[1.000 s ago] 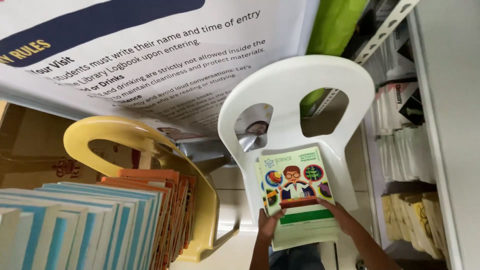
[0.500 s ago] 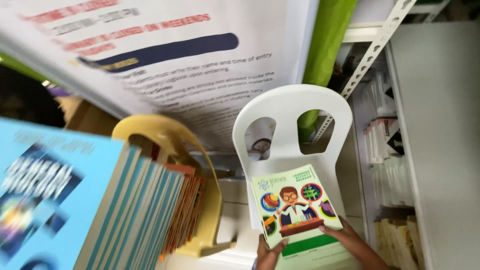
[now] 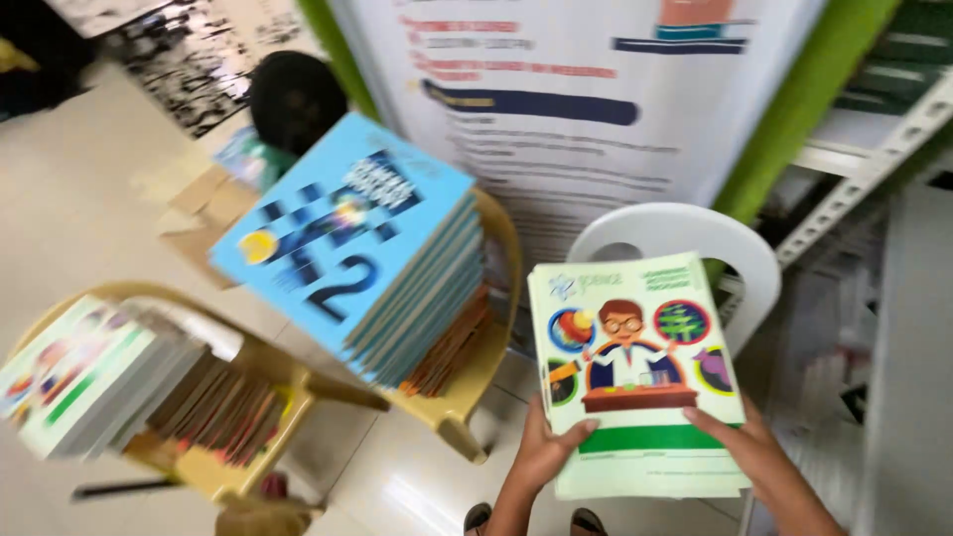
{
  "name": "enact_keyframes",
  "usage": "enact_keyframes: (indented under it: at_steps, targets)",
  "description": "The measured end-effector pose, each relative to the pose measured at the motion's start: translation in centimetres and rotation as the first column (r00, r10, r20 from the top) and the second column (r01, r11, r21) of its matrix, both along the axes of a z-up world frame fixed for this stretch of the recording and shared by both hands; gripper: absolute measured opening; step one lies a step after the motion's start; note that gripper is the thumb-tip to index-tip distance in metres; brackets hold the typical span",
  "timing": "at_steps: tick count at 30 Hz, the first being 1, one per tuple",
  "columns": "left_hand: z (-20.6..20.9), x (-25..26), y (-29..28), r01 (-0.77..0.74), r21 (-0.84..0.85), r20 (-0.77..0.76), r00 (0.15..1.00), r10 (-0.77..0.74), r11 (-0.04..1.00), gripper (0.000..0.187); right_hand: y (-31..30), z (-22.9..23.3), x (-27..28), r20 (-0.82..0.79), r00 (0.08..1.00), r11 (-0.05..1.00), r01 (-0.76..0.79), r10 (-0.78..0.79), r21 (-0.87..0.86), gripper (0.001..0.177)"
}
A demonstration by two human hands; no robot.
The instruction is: The person sweeps debris from the tiled floor into a dustpan using a broom. They then pick up stacks of books from a chair and place them on a shelf. Finally, the person sprays a white plastic chair with a liquid and wipes it down with a cloth.
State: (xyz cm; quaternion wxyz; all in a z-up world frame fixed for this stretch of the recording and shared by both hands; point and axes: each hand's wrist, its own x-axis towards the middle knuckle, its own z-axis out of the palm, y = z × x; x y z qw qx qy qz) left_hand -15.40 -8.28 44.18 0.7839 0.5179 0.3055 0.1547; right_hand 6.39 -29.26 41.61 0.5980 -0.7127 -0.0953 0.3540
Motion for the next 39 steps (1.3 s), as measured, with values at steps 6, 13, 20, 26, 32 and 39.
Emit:
enact_keyframes:
  at_steps: [6, 13, 20, 26, 32, 39]
  targets:
    - [10.7, -5.8, 2.9, -0.140, 0.236, 0.246, 0.966, 0.080, 0.962, 0.072, 4.5, 9.0, -2.9, 0.148, 0.988, 0.979, -0.068, 0.039, 0.193, 0.063]
    - [18.5, -18.6, 9.2, -0.327, 0.431, 0.325, 0.926, 0.194, 0.841, 0.069, 15.1, 17.4, -12.3, 0.170, 0.974, 0.950, -0.189, 0.150, 0.248, 0.062]
    - [21.1, -34.2, 15.2, -0.533, 0.406, 0.391, 0.835, 0.386, 0.742, 0.069, 27.1, 20.9, -26.5, 0.192, 0.912, 0.834, -0.409, 0.363, 0.371, 0.064]
    - [21.2, -44.8, 18.1, -0.695, 0.336, 0.341, 0.719, 0.606, 0.636, 0.067, 36.2, 20.2, -36.6, 0.176, 0.813, 0.712, -0.574, 0.555, 0.405, 0.067]
    - [19.2, -49.7, 23.0, -0.804, 0.269, 0.298, 0.593, 0.748, 0.530, 0.065, 46.1, 20.5, -42.5, 0.082, 0.720, 0.687, -0.684, 0.689, 0.244, 0.065]
    - [15.7, -52.0, 35.7, -0.871, 0.141, 0.251, 0.492, 0.834, 0.472, 0.066, 62.9, 18.6, -44.5, 0.085, 0.579, 0.541, -0.797, 0.811, 0.270, 0.057]
